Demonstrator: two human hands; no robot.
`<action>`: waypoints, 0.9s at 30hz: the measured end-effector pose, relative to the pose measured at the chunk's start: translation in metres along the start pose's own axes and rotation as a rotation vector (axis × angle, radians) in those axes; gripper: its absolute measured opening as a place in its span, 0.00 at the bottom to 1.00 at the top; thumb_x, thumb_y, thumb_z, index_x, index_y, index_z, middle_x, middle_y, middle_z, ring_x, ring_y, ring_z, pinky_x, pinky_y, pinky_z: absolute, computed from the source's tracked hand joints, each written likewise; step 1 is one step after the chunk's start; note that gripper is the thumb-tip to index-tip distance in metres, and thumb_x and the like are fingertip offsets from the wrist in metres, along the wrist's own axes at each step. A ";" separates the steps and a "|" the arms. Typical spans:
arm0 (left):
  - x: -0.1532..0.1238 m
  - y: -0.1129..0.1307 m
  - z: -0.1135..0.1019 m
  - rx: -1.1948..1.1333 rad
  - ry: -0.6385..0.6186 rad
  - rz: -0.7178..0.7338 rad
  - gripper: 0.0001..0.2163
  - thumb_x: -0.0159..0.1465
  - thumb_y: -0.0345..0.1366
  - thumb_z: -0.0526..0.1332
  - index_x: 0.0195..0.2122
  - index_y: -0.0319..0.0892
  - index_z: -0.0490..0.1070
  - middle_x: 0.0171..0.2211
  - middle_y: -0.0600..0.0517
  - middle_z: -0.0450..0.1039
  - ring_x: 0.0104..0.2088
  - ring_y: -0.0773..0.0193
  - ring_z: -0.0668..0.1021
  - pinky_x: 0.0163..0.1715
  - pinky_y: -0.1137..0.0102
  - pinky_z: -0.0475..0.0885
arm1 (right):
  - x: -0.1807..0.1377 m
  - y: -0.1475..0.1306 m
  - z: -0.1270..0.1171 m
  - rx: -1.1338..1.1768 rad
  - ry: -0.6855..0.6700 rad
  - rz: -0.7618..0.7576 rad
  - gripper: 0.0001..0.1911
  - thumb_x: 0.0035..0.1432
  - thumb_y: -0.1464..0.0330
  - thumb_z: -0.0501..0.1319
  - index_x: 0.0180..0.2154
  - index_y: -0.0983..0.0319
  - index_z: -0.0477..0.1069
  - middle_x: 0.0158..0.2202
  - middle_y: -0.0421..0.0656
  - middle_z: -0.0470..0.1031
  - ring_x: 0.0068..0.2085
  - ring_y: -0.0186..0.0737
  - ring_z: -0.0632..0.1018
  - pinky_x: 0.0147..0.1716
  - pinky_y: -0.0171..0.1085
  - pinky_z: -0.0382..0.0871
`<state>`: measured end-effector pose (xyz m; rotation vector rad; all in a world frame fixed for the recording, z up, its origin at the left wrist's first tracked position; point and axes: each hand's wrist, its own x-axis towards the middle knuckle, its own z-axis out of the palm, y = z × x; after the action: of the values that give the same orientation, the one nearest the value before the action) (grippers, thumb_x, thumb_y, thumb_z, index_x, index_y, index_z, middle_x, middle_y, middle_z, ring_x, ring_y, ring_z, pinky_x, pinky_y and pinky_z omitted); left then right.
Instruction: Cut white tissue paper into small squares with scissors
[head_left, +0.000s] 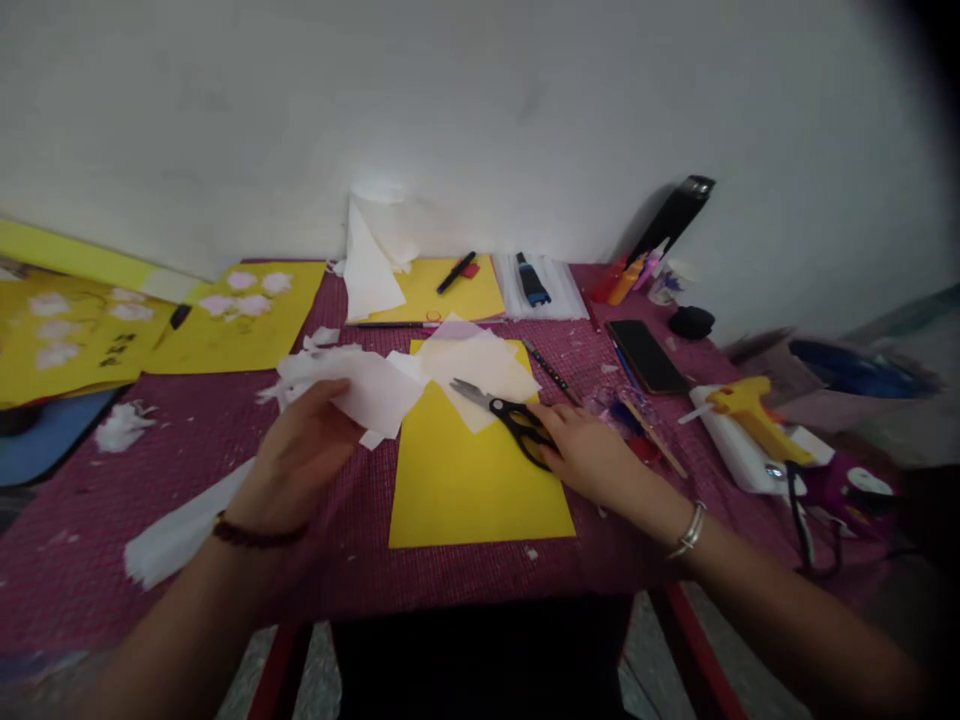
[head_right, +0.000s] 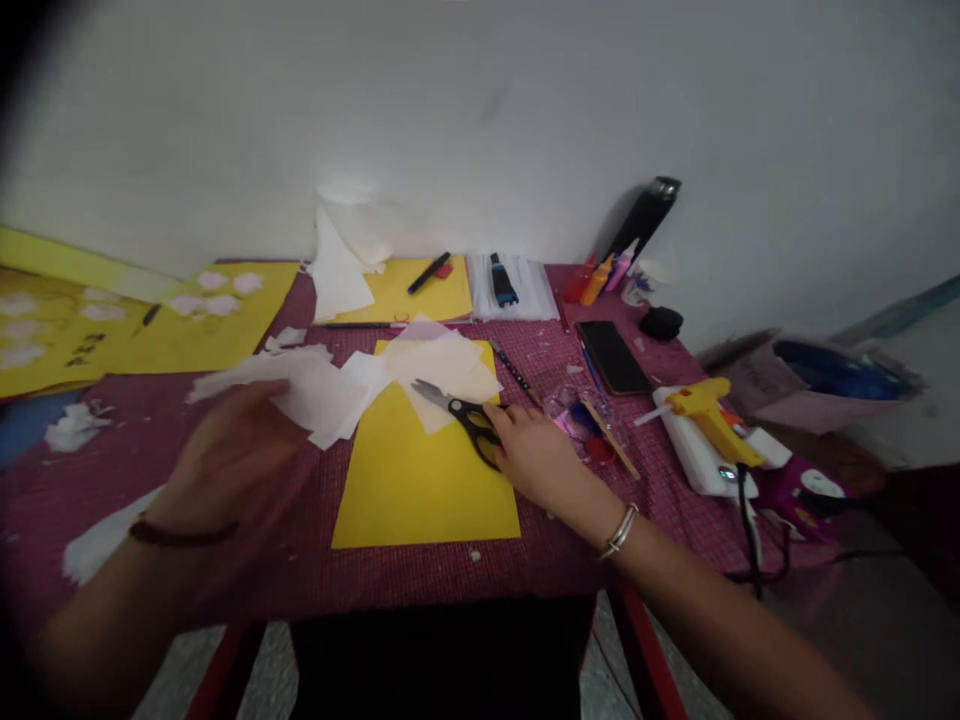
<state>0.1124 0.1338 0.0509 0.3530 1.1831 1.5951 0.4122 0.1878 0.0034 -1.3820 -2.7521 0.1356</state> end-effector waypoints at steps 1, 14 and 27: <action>0.004 -0.002 0.006 -0.062 -0.017 -0.040 0.11 0.59 0.23 0.55 0.36 0.41 0.75 0.30 0.53 0.78 0.32 0.66 0.78 0.35 0.71 0.73 | 0.000 0.002 0.003 -0.008 -0.005 -0.003 0.25 0.60 0.70 0.58 0.59 0.66 0.64 0.48 0.55 0.74 0.46 0.51 0.76 0.47 0.47 0.68; 0.025 -0.025 -0.002 -0.151 0.007 -0.155 0.11 0.54 0.20 0.64 0.24 0.41 0.65 0.20 0.59 0.71 0.19 0.74 0.71 0.17 0.78 0.63 | 0.016 0.015 -0.005 0.443 0.036 0.040 0.22 0.55 0.73 0.60 0.53 0.62 0.66 0.47 0.51 0.74 0.47 0.48 0.77 0.48 0.46 0.70; 0.033 -0.022 -0.008 -0.495 -0.113 -0.112 0.19 0.63 0.24 0.51 0.52 0.40 0.73 0.37 0.49 0.82 0.41 0.59 0.82 0.53 0.60 0.72 | -0.003 -0.027 -0.001 1.785 -0.475 -0.185 0.34 0.56 0.49 0.62 0.59 0.58 0.65 0.41 0.47 0.73 0.40 0.42 0.76 0.44 0.45 0.67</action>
<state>0.1062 0.1571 0.0182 0.0522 0.6775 1.6816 0.3930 0.1692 0.0075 -0.4678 -1.5310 2.2638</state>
